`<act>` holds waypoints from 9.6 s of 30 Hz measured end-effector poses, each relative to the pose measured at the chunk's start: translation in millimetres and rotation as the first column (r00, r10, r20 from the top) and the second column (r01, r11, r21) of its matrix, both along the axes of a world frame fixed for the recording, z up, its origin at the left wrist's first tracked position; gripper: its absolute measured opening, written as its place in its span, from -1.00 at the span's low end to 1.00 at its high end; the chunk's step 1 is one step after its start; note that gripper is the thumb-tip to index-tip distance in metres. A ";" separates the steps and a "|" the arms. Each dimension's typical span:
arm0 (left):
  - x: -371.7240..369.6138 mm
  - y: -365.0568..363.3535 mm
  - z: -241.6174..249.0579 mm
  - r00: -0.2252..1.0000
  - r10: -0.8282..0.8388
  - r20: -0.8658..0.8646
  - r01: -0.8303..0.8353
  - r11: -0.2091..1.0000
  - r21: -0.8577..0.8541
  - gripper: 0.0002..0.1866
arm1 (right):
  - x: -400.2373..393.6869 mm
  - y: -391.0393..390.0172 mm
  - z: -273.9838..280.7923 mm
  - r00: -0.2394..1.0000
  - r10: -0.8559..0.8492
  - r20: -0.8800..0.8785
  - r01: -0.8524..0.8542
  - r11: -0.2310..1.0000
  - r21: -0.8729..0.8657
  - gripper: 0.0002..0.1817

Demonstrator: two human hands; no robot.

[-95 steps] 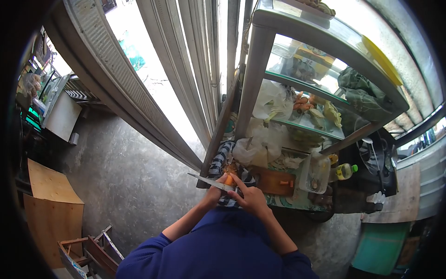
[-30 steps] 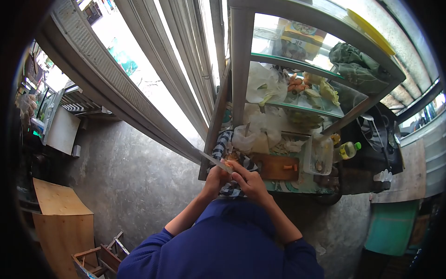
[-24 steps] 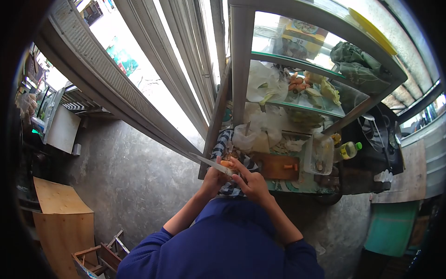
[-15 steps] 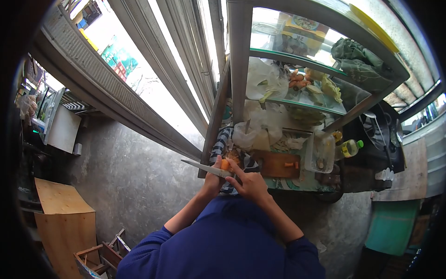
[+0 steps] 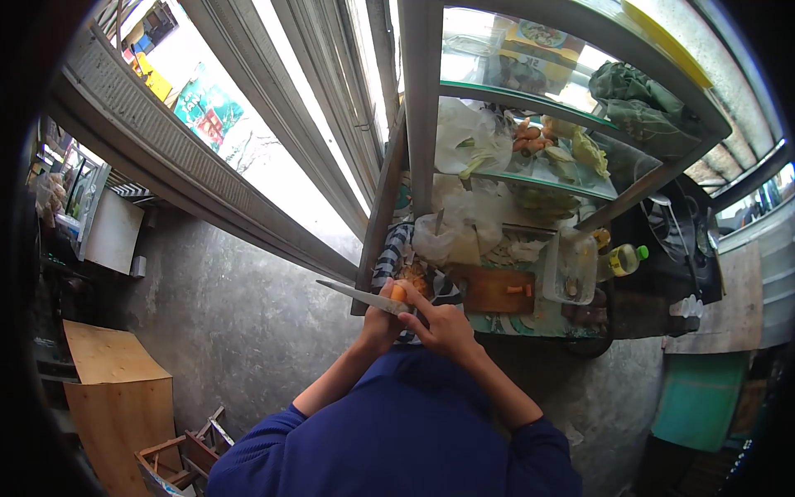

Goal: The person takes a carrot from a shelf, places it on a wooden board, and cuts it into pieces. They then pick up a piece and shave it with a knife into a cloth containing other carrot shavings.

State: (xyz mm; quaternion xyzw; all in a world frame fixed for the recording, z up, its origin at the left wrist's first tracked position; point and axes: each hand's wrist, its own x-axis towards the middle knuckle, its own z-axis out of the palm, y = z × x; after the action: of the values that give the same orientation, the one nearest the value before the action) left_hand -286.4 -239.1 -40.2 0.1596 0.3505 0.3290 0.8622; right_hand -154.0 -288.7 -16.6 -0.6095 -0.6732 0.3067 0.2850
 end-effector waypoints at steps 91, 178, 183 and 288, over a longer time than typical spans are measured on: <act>3.9 -9.4 -4.9 0.925 0.250 -0.288 -0.072 0.856 0.511 -0.62 | 0.1 0.0 -12.3 0.979 0.097 -0.177 -0.110 0.992 -0.069 -0.32; -10.1 -6.3 -31.0 0.967 0.111 -0.230 -0.043 0.958 0.284 -0.57 | -12.7 0.8 -17.1 0.994 0.088 0.057 -0.086 0.996 -0.039 -0.33; -7.9 -6.6 -30.8 0.968 0.144 -0.205 -0.082 0.955 0.286 -0.58 | -14.1 0.2 -14.7 0.994 0.077 0.077 -0.076 0.997 -0.014 -0.33; -31.6 -8.0 -51.7 0.924 0.099 -0.368 -0.023 0.978 0.206 -0.51 | -2.7 13.8 -54.3 0.629 -0.261 -0.732 -0.154 0.881 -0.447 -0.47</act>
State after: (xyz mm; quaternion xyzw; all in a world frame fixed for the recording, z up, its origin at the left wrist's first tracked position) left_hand -318.0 -247.1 -92.0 0.2937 0.4798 0.3523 0.7479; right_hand -156.7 -274.9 -70.9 -0.4880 -0.3701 0.6825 0.3989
